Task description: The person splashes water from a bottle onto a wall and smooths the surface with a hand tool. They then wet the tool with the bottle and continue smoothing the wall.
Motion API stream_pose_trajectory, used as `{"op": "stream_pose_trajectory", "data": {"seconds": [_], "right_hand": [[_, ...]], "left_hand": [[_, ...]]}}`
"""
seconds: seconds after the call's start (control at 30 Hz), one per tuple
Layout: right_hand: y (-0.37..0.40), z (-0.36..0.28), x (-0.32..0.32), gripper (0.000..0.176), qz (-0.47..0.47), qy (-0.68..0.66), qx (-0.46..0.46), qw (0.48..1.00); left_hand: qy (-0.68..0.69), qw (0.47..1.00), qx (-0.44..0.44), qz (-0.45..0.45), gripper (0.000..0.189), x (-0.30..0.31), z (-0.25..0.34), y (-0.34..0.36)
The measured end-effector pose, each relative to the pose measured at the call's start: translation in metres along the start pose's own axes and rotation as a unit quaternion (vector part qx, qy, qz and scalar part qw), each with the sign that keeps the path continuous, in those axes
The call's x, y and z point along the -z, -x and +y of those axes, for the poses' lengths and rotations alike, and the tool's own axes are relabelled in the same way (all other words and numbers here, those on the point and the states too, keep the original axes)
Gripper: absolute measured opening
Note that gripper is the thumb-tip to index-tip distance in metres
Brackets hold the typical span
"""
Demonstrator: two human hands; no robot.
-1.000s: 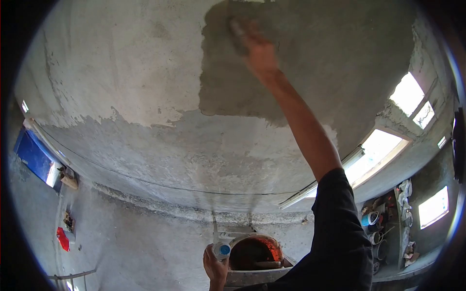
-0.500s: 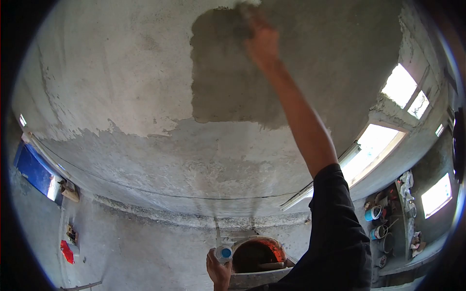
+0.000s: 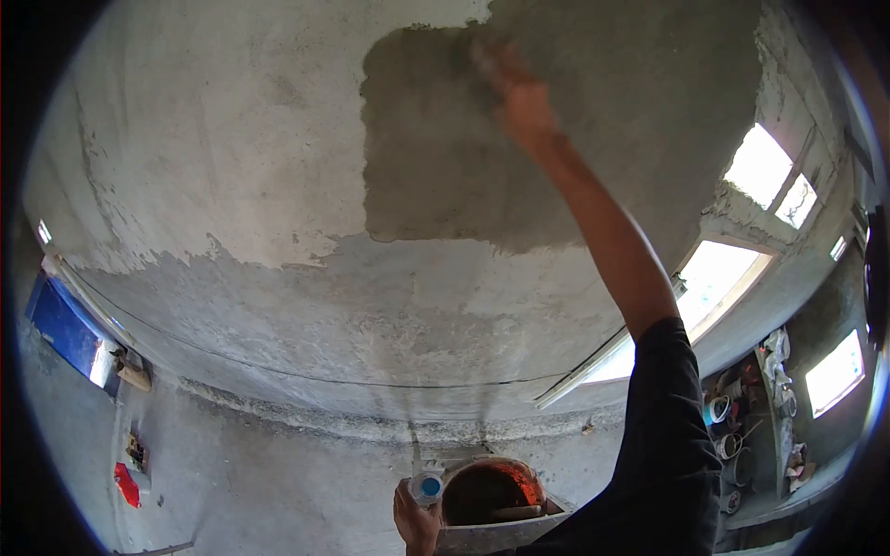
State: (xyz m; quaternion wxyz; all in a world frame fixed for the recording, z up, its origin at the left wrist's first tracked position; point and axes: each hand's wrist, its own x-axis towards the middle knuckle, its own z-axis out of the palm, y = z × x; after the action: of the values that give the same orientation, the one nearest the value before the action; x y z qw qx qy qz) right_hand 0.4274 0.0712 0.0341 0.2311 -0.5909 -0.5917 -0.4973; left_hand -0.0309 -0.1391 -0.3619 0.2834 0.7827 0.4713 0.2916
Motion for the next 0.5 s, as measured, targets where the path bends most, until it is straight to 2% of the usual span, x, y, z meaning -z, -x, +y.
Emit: {"op": "stream_pose_trajectory", "data": {"seconds": [0.07, 0.1, 0.17, 0.23, 0.3, 0.33, 0.4, 0.43, 0.5], "right_hand": [[-0.033, 0.024, 0.022, 0.078, 0.073, -0.055, -0.125, 0.988], [-0.041, 0.022, 0.022, 0.078, 0.073, -0.056, -0.125, 0.988], [-0.053, 0.009, 0.015, 0.055, 0.156, 0.037, -0.157, 0.974], [-0.025, 0.007, -0.02, 0.077, 0.162, 0.009, -0.054, 0.985], [0.006, -0.011, -0.036, 0.076, 0.027, -0.025, -0.016, 0.999], [0.022, -0.018, -0.033, 0.076, 0.025, -0.024, -0.017, 0.999], [0.041, -0.035, -0.02, 0.077, -0.13, -0.09, 0.057, 0.986], [0.038, -0.031, -0.016, 0.077, -0.128, -0.092, 0.058, 0.986], [0.021, -0.01, 0.001, 0.077, 0.029, -0.084, -0.026, 0.996]], "left_hand": [[-0.002, 1.0, 0.01, 0.002, 0.058, 0.002, 0.003, 0.0], [0.0, 1.0, 0.016, 0.004, 0.058, 0.002, 0.005, -0.001], [-0.004, 1.0, 0.017, 0.004, 0.058, 0.003, 0.006, -0.001], [-0.009, 1.0, 0.017, 0.007, 0.058, 0.003, 0.005, -0.002], [-0.005, 0.999, 0.035, -0.014, 0.065, 0.002, 0.004, 0.0], [-0.004, 0.999, 0.034, -0.017, 0.065, 0.002, 0.005, 0.002], [-0.004, 0.999, 0.033, -0.019, 0.067, 0.001, 0.003, 0.0], [-0.005, 0.999, 0.034, -0.017, 0.067, 0.001, 0.001, 0.001], [-0.003, 1.0, 0.026, -0.012, 0.069, -0.001, -0.001, 0.001]]}}
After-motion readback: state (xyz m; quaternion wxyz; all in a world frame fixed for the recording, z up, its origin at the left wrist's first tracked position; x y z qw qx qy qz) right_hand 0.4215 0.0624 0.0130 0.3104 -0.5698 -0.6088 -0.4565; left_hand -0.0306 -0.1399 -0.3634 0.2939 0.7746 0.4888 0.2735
